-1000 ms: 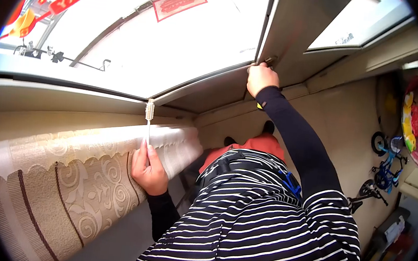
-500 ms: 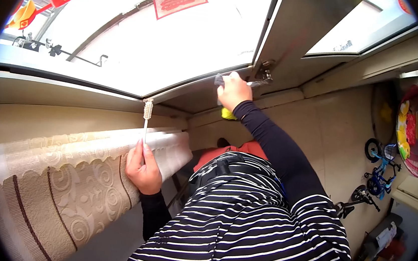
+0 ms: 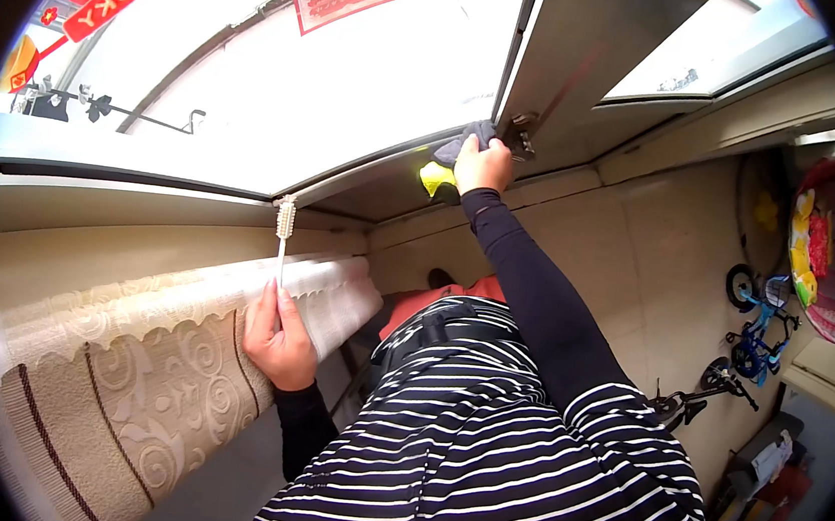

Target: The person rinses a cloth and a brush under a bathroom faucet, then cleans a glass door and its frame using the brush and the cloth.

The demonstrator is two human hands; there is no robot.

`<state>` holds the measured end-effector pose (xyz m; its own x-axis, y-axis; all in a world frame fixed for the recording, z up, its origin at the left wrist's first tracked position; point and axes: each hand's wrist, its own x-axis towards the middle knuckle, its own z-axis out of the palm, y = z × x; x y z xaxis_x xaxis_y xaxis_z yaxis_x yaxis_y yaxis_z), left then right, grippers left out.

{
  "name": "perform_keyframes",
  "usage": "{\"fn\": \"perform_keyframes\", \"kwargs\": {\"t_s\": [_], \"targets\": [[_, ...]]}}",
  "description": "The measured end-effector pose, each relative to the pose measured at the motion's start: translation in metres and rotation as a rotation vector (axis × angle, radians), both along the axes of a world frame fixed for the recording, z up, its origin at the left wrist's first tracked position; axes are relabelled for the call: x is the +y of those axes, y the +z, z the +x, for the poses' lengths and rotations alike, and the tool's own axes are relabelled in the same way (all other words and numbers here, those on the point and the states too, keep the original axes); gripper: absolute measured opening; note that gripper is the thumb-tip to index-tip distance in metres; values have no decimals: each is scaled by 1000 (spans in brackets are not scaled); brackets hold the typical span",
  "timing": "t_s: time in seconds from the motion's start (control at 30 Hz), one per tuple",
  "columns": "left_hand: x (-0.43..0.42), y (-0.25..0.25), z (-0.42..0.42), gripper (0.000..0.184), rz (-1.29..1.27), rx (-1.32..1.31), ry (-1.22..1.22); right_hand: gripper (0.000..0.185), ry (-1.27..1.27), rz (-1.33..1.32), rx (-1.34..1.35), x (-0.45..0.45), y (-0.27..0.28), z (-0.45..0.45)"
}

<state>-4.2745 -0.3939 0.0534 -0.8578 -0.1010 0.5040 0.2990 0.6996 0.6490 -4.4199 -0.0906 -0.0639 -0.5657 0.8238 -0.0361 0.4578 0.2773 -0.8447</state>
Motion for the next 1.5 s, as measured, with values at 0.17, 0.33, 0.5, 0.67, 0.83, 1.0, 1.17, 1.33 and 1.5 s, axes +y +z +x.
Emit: {"fn": "perform_keyframes", "kwargs": {"t_s": [0.17,0.33,0.5,0.67,0.83,1.0,1.17,1.33,1.5], "targets": [[3,5,-2,25,-4,10,6,29,144,179,-1,-24,12,6],[9,6,-2,24,31,-12,-10,26,637,190,11,-76,9,22],[6,10,0,26,77,-16,-12,32,1140,3,-6,-105,28,34],[8,16,5,28,137,-77,26,32,711,161,386,-35,89,66],[7,6,4,25,115,2,24,33,225,951,831,36,177,48],[7,8,4,27,122,-11,-4,45,191,1300,823,57,168,15],[11,15,4,27,158,-49,-3,39,333,1100,545,53,52,18],[7,15,6,27,108,-99,4,26,455,736,216,48,4,27],[7,6,5,25,144,-55,-45,26,660,395,298,52,38,30]]}}
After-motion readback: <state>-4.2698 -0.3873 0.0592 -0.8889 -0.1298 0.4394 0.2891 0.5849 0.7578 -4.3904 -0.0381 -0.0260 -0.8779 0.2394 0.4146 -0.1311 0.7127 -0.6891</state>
